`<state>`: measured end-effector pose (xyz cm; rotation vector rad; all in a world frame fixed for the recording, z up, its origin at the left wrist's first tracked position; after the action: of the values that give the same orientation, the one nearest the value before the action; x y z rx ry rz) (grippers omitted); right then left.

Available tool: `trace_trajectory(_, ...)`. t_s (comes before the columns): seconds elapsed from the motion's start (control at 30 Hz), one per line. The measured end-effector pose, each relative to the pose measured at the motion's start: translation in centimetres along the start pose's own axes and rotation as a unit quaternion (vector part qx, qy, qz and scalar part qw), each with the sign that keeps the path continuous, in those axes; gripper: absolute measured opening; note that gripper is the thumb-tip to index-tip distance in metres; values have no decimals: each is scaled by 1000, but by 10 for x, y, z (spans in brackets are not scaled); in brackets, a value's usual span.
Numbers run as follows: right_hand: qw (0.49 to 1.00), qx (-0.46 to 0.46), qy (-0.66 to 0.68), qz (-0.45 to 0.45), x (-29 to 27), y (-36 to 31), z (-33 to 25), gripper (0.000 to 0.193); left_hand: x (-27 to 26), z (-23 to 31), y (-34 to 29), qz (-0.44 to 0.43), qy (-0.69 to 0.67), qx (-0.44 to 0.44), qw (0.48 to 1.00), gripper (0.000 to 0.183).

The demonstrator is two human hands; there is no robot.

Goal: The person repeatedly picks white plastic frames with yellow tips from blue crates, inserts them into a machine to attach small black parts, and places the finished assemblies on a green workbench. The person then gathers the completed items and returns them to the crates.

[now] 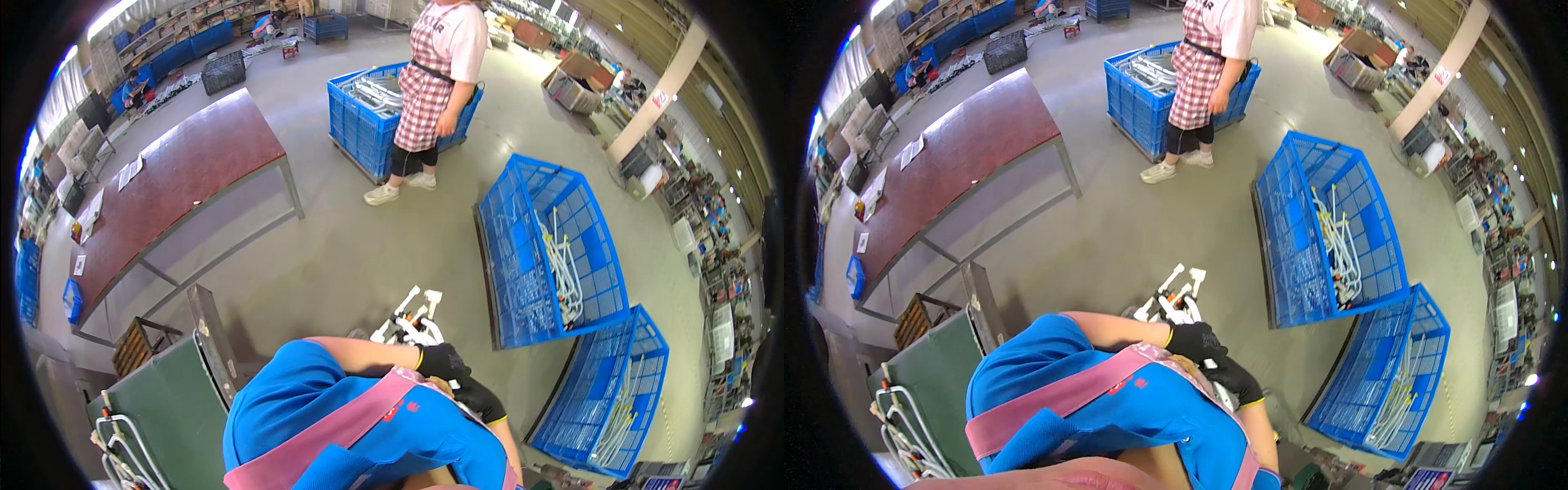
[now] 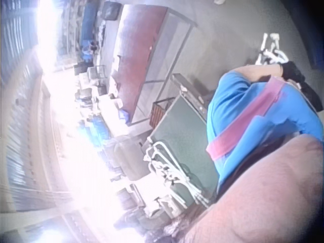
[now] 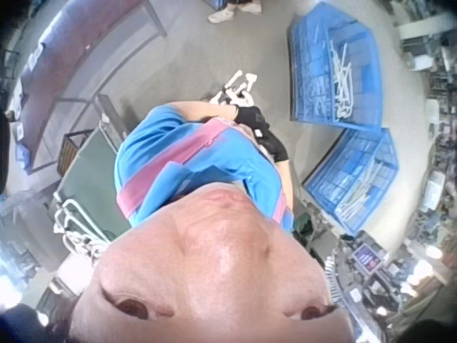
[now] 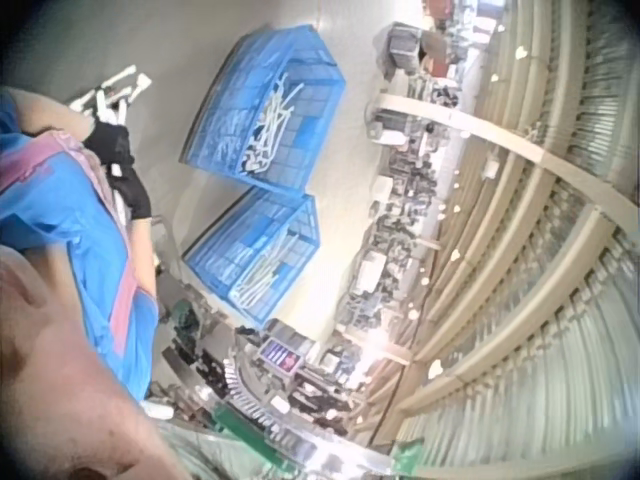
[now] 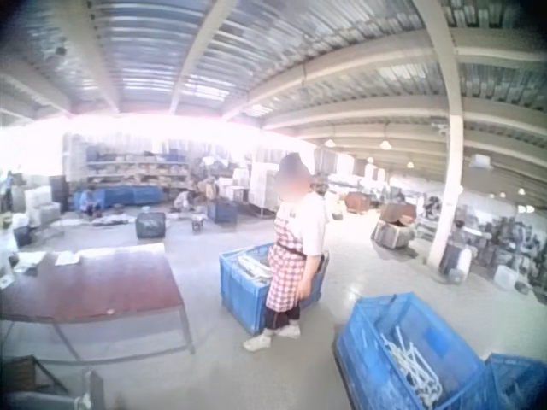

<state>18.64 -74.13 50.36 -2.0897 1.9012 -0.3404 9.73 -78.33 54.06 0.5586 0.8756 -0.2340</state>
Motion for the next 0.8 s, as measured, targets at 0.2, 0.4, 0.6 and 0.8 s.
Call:
trace_trajectory(0.2,989,-4,-78,126,-2,66,-8,34,-53,-45,-39,117,118,-53,985,16)
trace_trajectory(0.4,974,47,-120,188,-8,131,-38,25,-122,-97,-84,162,84,-182,966,26)
trace_trajectory(0.6,961,83,-137,224,-7,183,-72,30,-133,-125,-160,152,-45,-169,973,33)
trace_trajectory(0.8,946,87,-229,211,-15,225,-81,43,-146,-148,-222,130,-56,-336,931,41)
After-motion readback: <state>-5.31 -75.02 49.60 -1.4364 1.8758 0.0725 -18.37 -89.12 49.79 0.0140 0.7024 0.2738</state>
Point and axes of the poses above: each hand's wrist, its own y-axis towards the middle knuckle, its own x-axis out of the palm, z = x × y, the point moved 7 cm from there along y, towards the middle knuckle, and after that the axes turned 4 degrees about -y, right-handed, at the moved point
